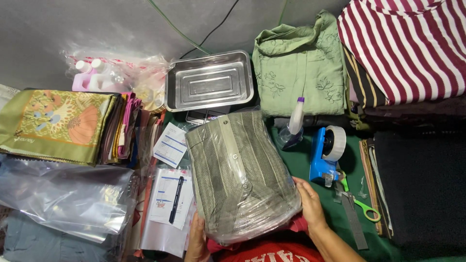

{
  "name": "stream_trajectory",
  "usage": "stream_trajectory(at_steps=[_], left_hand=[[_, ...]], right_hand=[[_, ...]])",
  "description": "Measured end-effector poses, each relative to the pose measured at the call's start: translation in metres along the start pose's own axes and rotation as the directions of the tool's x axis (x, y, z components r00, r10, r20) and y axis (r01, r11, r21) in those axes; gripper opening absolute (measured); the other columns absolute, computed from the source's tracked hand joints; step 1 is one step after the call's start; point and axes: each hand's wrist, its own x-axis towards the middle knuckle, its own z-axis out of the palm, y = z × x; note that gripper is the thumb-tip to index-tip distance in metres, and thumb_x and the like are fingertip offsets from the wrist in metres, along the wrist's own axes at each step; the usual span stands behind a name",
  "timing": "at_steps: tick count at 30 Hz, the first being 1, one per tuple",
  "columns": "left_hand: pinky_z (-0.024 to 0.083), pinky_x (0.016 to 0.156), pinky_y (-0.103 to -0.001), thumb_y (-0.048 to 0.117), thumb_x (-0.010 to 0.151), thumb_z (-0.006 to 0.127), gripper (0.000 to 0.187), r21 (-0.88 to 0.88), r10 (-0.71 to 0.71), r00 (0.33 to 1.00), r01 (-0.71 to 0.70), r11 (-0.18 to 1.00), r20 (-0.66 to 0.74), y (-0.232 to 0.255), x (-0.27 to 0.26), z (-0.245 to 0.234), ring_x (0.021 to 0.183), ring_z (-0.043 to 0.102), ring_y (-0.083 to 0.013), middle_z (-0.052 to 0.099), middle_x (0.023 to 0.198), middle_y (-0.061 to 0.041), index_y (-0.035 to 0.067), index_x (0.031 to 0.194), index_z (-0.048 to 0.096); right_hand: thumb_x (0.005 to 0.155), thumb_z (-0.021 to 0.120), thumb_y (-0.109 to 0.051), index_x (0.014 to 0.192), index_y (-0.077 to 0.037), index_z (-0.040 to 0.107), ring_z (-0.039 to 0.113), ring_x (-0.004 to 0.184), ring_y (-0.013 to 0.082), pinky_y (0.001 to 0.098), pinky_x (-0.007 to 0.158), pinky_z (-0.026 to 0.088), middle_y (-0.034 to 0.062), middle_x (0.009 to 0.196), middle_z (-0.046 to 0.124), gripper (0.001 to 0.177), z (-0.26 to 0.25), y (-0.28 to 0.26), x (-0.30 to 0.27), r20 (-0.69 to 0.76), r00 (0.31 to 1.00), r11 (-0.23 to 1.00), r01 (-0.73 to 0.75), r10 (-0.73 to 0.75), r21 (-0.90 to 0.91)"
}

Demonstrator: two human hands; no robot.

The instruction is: The recorder is seen placing a folded shirt into a plastic garment bag and smoothing it out on a workspace.

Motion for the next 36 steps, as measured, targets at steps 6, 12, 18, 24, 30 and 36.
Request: stream_trajectory(at_steps=[6,12,18,24,30,36], left_hand=[[0.039,0.112,-0.050,0.048,0.084,0.074,0.091,0.009,0.089,0.985,-0.091,0.996,0.148,-0.085,0.031,-0.112,0.136,0.052,-0.0323,0.053,0.147,-0.019,0.002,0.153,0.036],[0.039,0.113,-0.049,0.033,0.086,0.076,0.090,0.076,0.175,0.920,-0.215,0.974,0.350,-0.123,0.034,-0.164,0.134,0.054,-0.0365,0.052,0.146,-0.026,0.001,0.153,0.026],[0.039,0.114,-0.049,0.029,0.087,0.075,0.085,0.083,0.210,0.921,-0.250,0.965,0.329,-0.119,0.035,-0.166,0.134,0.054,-0.0356,0.052,0.145,-0.026,0.000,0.152,0.028],[0.038,0.114,-0.049,0.024,0.088,0.075,0.081,0.087,0.253,0.910,-0.296,0.951,0.329,-0.114,0.048,-0.156,0.134,0.053,-0.0347,0.052,0.145,-0.025,-0.001,0.150,0.029],[0.037,0.115,-0.049,0.019,0.089,0.074,0.077,0.093,0.280,0.909,-0.322,0.942,0.307,-0.121,0.044,-0.157,0.135,0.053,-0.0338,0.051,0.145,-0.025,-0.002,0.149,0.031],[0.037,0.109,-0.057,0.009,0.083,0.066,0.076,-0.264,0.257,0.916,-0.177,0.948,0.309,-0.155,0.064,-0.210,0.130,0.053,-0.0421,0.051,0.147,-0.028,-0.002,0.151,0.033]], right_hand=[[0.104,0.041,-0.022,0.142,-0.002,0.057,0.062,0.120,0.0140,0.0268,0.103,0.044,0.0090,0.135,0.068,0.045,0.004,-0.038,-0.053,0.043,0.989,0.978,-0.135,0.144,-0.160],[0.103,0.045,-0.011,0.145,0.004,0.053,0.058,0.129,0.0165,0.0305,0.109,0.042,0.0136,0.141,0.066,0.045,-0.058,0.027,-0.063,0.141,0.990,0.967,0.003,0.034,-0.256],[0.094,0.055,0.005,0.140,0.007,0.053,0.060,0.130,0.0189,0.0319,0.110,0.044,0.0181,0.140,0.064,0.046,-0.096,0.076,-0.064,0.134,0.991,0.988,-0.011,0.032,-0.153],[0.093,0.058,0.020,0.151,0.001,0.048,0.070,0.111,0.0299,0.0295,0.090,0.051,0.0374,0.127,0.072,0.062,-0.139,0.094,-0.082,0.243,0.939,0.968,-0.222,0.245,-0.117],[0.077,0.047,0.025,0.126,0.002,0.061,0.065,0.119,0.0194,0.0288,0.092,0.057,0.0139,0.137,0.057,0.055,-0.043,-0.009,-0.078,0.188,0.925,0.919,0.362,-0.332,-0.158],[0.105,0.050,0.000,0.123,0.003,0.071,0.066,0.114,0.0186,0.0276,0.101,0.049,0.0146,0.121,0.073,0.028,-0.022,-0.046,-0.055,0.103,0.982,0.935,0.183,-0.159,-0.303]])
